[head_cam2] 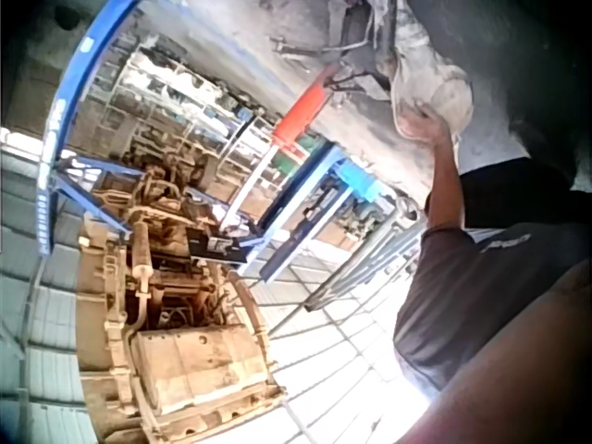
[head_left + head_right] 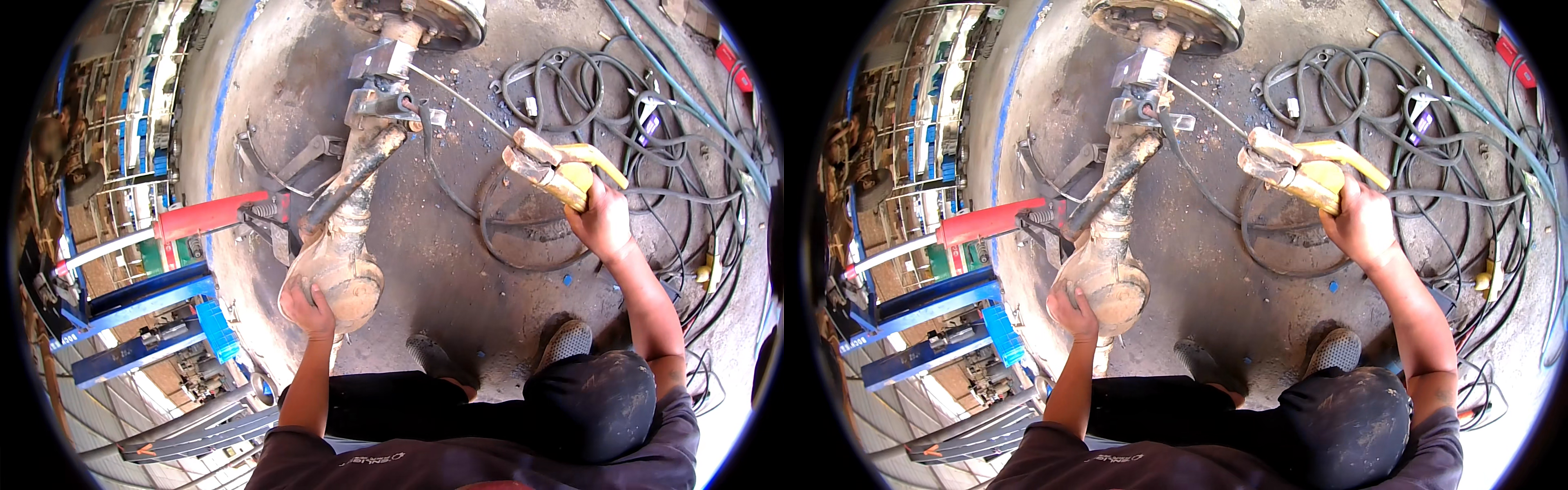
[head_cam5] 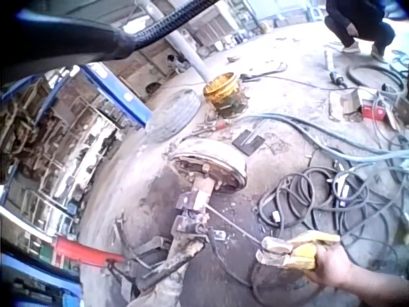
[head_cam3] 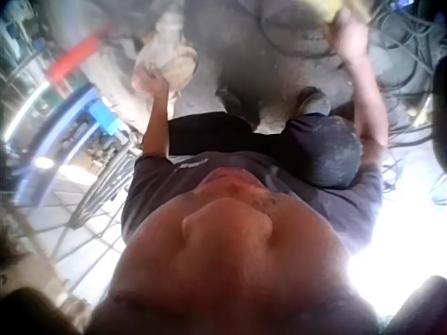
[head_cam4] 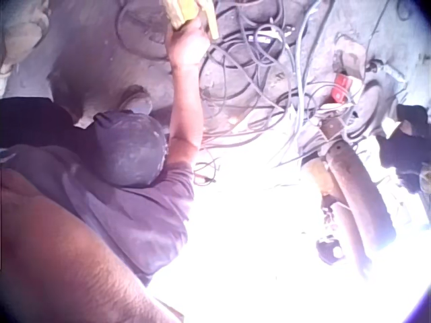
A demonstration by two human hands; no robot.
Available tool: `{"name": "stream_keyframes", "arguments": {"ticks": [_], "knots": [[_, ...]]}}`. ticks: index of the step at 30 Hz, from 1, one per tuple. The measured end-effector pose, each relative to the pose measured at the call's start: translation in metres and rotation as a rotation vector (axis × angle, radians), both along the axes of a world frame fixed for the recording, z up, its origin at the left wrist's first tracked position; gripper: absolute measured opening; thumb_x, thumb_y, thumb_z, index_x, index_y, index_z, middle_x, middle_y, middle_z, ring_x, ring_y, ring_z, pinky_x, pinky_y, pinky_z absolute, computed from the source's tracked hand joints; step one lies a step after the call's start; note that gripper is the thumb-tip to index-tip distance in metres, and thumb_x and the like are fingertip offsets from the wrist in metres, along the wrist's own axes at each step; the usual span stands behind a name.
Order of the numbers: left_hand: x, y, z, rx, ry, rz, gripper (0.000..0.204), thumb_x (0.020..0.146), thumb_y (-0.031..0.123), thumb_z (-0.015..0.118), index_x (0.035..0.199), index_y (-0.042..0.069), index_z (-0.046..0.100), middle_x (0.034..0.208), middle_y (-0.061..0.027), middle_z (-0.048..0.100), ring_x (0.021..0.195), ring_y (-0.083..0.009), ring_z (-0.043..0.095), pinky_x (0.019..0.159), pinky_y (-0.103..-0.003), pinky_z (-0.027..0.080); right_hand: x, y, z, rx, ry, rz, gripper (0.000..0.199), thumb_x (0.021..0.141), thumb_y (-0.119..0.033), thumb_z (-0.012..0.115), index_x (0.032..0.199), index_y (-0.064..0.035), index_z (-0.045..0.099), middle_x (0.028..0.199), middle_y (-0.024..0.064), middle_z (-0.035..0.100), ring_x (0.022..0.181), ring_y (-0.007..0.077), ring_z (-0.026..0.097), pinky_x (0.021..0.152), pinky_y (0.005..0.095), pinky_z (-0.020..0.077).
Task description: The person welds a metal bracket onto a vehicle axle assembly using a handheld welding gun. They reposition the assembly and the welding machine, then use a chisel to chip away slag from the welds. Finally, they inspect the welded bracket and the axle.
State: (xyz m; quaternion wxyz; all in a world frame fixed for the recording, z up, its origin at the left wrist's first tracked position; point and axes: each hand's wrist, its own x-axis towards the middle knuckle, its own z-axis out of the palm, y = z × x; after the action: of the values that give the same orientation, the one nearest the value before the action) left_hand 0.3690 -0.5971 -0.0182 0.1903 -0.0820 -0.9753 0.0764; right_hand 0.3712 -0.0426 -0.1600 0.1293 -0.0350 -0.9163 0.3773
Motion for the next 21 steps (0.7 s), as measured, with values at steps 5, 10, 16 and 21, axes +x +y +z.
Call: {"name": "stream_keyframes", "arguments": {"ticks": [5,10,16,21], "knots": [[0.0015,0.0000,-0.0009,-0.003,0.009,-0.012,0.040,0.095,0.022,0.062,0.125,-0.005,0.063,0.124,-0.0246,0.063,0.116,-0.0440,0.055,0.103,-0.052,0.038,0.0020,0.0017,-0.0030,-0.029,-0.034,-0.009,0.042,0.075,-0.008,0.076,0.115,-0.0043,0.061,0.082,0.0185,0.070,0.076,0.0408,0.070,0.069,0.0470,0.0573],[0.0022,0.0006,0.0009,0.000,0.010,-0.007,0.042,0.095,0.025,0.062,0.124,-0.005,0.063,0.125,-0.0231,0.063,0.116,-0.0438,0.055,0.102,-0.052,0.038,0.0018,0.0015,-0.0024,-0.044,-0.012,-0.003,0.042,0.075,-0.008,0.076,0.115,-0.0049,0.061,0.081,0.0180,0.070,0.076,0.0406,0.070,0.068,0.0466,0.0574],[0.0009,0.0012,-0.0006,-0.001,0.015,-0.015,0.041,0.097,0.024,0.061,0.126,-0.004,0.063,0.124,-0.0251,0.061,0.116,-0.0442,0.055,0.103,-0.052,0.038,0.0026,0.0020,-0.0020,0.005,-0.022,-0.003,0.040,0.074,-0.015,0.081,0.103,-0.0024,0.056,0.082,0.0189,0.069,0.074,0.0409,0.069,0.068,0.0481,0.0570],[0.0035,0.0009,0.0009,-0.011,0.015,0.005,0.041,0.096,0.023,0.061,0.127,-0.004,0.062,0.123,-0.0250,0.061,0.115,-0.0442,0.054,0.103,-0.051,0.038,0.0015,0.0003,0.0021,-0.002,-0.028,0.010,0.039,0.075,-0.015,0.081,0.102,-0.0019,0.056,0.082,0.0191,0.069,0.074,0.0410,0.069,0.068,0.0483,0.0570]]}}
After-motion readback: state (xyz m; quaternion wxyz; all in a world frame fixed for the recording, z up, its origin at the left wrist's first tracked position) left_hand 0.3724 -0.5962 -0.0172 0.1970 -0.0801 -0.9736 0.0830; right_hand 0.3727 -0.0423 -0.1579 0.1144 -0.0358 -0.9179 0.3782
